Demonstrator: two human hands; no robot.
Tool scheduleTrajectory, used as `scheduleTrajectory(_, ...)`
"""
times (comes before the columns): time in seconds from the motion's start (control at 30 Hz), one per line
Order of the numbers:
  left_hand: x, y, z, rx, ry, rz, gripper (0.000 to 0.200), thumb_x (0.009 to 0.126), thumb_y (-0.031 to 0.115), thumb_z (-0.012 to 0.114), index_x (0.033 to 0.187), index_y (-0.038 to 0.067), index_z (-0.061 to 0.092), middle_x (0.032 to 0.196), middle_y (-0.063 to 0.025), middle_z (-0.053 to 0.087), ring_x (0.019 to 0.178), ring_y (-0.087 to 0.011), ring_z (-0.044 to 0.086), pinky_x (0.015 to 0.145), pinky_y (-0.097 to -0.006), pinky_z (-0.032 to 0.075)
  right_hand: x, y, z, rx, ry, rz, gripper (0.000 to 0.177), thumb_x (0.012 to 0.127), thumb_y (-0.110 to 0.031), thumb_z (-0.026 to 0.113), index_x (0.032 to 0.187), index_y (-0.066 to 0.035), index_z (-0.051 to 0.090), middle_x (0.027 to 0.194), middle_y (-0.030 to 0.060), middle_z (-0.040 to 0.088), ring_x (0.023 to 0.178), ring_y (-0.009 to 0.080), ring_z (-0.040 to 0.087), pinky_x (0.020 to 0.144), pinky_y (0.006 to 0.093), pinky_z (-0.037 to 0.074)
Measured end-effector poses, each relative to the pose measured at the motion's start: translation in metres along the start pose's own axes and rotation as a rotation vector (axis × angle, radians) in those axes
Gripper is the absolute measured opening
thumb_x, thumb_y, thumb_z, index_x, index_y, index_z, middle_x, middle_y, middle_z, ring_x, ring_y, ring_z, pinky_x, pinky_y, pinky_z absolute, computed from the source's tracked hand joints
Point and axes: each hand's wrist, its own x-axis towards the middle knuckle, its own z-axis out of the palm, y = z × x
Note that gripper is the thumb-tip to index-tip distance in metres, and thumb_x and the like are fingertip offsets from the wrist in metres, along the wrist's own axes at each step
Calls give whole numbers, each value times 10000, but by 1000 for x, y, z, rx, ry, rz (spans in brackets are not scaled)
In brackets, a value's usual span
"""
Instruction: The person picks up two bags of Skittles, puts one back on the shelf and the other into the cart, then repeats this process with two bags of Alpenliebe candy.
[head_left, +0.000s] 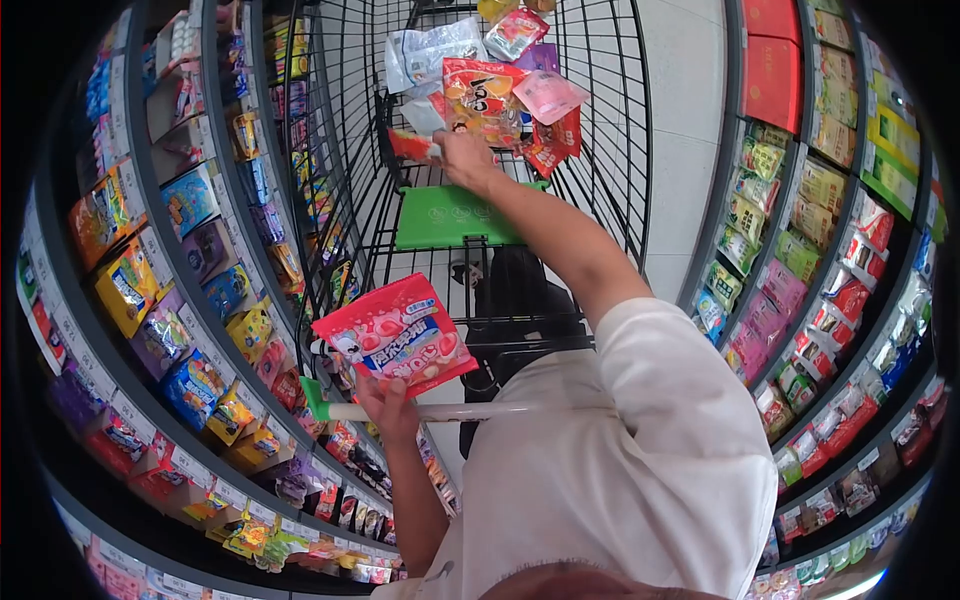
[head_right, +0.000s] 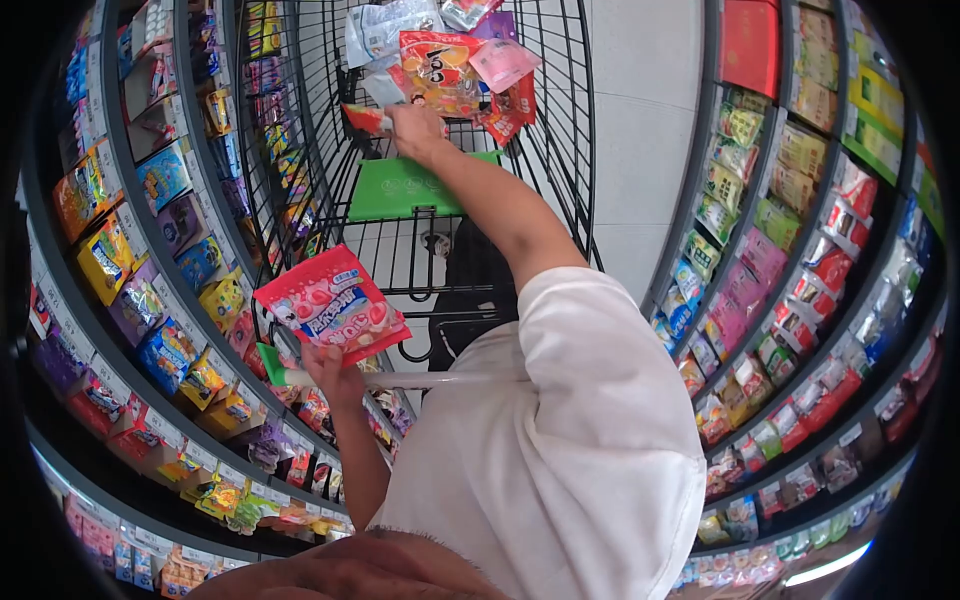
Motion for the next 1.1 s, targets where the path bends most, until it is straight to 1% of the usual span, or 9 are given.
scheduleTrajectory(0.13, 0, 3, 5, 6, 0, 21, 665, 838, 205, 710, 1360, -22, 365, 1279, -127, 526, 1177, -230, 536, 1042, -380, 405, 15, 12, -1, 208, 279, 57, 305, 809, -250, 732, 1070, -117, 649, 853, 167, 686, 827, 393, 663, 756, 489, 506)
scheduleTrajectory(0.27, -1, -1, 0, -18, 20, 22, 652, 838, 206, 706, 1353, -19, 377, 1274, -130, 529, 1175, -230, 536, 1039, -380, 406, 41, 33, 3, 692, 272, 147, 389, 792, -251, 722, 1097, -34, 616, 970, 234, 684, 939, 389, 659, 843, 482, 494)
scheduleTrajectory(0.43, 1, -4, -5, -13, 22, 27, 668, 829, 193, 712, 1363, -25, 375, 1273, -134, 532, 1166, -233, 541, 1033, -375, 406, 14, 29, -17, 246, 357, 354, 565, 811, -320, 744, 1223, 1, 531, 1191, 204, 599, 1175, 335, 549, 982, 419, 444)
scheduleTrajectory(0.53, -1, -4, 1, -63, 51, 7, 701, 808, 161, 724, 1380, -37, 370, 1278, -135, 532, 1159, -231, 545, 1032, -361, 402, -2, 37, -33, 568, 470, 630, 610, 798, -347, 753, 1225, 24, 524, 1244, 236, 568, 1189, 358, 537, 985, 430, 442)
scheduleTrajectory(0.63, 4, -5, -1, -73, 47, 15, 674, 830, 183, 706, 1371, -36, 368, 1276, -139, 533, 1162, -236, 546, 1033, -372, 408, 5, 32, -46, 941, 848, 1127, 608, 795, -355, 739, 1237, 3, 523, 1213, 218, 576, 1162, 399, 545, 998, 479, 424)
scheduleTrajectory(0.73, 3, -3, -1, -17, 41, 36, 619, 861, 222, 674, 1347, -30, 384, 1267, -142, 538, 1164, -251, 548, 1032, -396, 414, 16, 64, -49, 904, 969, 896, 598, 827, -394, 699, 1234, 10, 527, 1202, 234, 584, 1172, 418, 538, 1006, 491, 416)
scheduleTrajectory(0.87, 4, -1, 3, 7, 19, 25, 624, 855, 222, 677, 1345, -35, 389, 1252, -148, 550, 1160, -254, 554, 1028, -397, 419, 16, 46, -55, 718, 642, 830, 519, 886, -404, 600, 1209, 0, 565, 1258, 249, 581, 1173, 417, 550, 989, 460, 421)
scheduleTrajectory(0.97, 5, -1, 4, 21, 40, 21, 635, 850, 231, 682, 1344, -42, 392, 1240, -151, 559, 1151, -252, 561, 1020, -391, 423, 42, 56, -3, 532, 706, 280, 549, 892, -359, 591, 1314, -18, 508, 1365, 238, 504, 1273, 384, 477, 1035, 486, 387)
scheduleTrajectory(1.1, 6, -2, 1, -51, 11, 9, 701, 831, 165, 714, 1393, -41, 349, 1277, -145, 537, 1152, -225, 556, 1023, -365, 420, 20, 44, -15, 112, 346, 278, 793, 856, -390, 653, 1501, -98, 296, 1540, 172, 288, 1404, 382, 301, 1120, 595, 224)
